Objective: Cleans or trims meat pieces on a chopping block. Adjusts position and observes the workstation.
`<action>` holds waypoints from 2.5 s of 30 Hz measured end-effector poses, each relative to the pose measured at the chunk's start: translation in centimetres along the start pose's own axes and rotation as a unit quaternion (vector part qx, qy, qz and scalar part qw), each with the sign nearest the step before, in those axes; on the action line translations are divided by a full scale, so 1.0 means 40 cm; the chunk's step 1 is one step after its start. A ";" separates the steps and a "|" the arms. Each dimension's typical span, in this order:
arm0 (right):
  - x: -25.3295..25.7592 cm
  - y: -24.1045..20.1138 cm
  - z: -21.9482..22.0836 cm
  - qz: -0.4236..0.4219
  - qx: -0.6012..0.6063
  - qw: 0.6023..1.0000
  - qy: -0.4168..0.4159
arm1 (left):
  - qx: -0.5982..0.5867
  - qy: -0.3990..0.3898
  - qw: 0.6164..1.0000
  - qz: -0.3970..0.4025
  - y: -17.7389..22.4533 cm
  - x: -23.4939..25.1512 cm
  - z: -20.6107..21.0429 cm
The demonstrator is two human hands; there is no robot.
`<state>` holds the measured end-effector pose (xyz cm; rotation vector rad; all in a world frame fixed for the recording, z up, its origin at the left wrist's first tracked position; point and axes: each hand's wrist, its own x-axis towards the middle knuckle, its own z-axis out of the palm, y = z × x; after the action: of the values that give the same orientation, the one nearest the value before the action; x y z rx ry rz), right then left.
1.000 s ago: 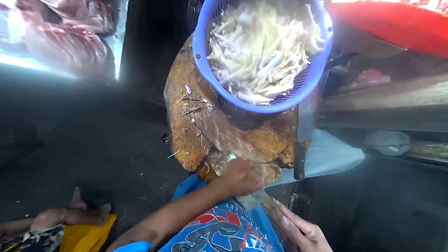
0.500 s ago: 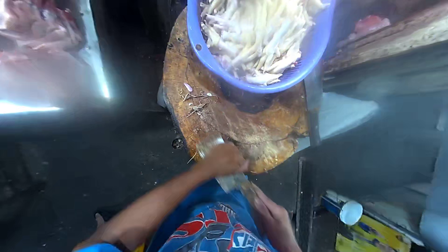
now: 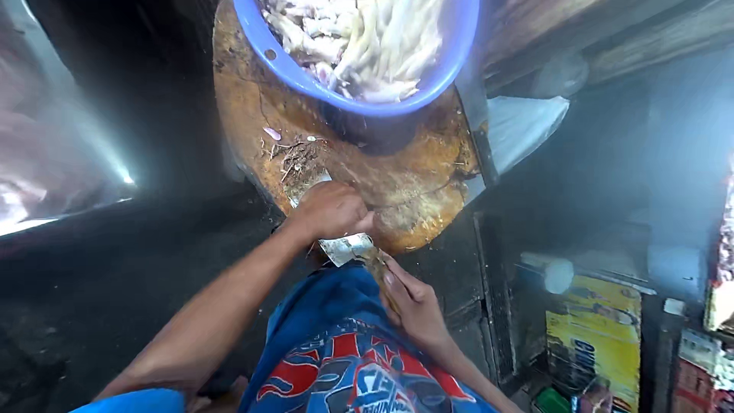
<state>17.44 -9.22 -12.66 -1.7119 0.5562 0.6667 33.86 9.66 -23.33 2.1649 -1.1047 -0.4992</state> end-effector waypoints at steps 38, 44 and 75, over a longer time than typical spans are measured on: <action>-0.057 -0.004 -0.188 0.059 -0.001 0.998 -0.017 | -0.073 -0.012 0.996 -0.049 0.140 0.090 0.063; 0.095 -0.109 -0.207 0.030 -0.047 0.998 -0.041 | 0.003 0.043 0.993 -0.109 0.021 0.123 -0.021; 0.446 -0.410 -0.258 0.026 -0.246 0.942 -0.225 | 0.017 0.225 0.929 -0.292 -0.079 0.123 -0.106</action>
<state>42.89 -15.89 -11.53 -1.9154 0.1083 1.2754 40.97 8.61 -22.66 2.4584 -0.2120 -0.2055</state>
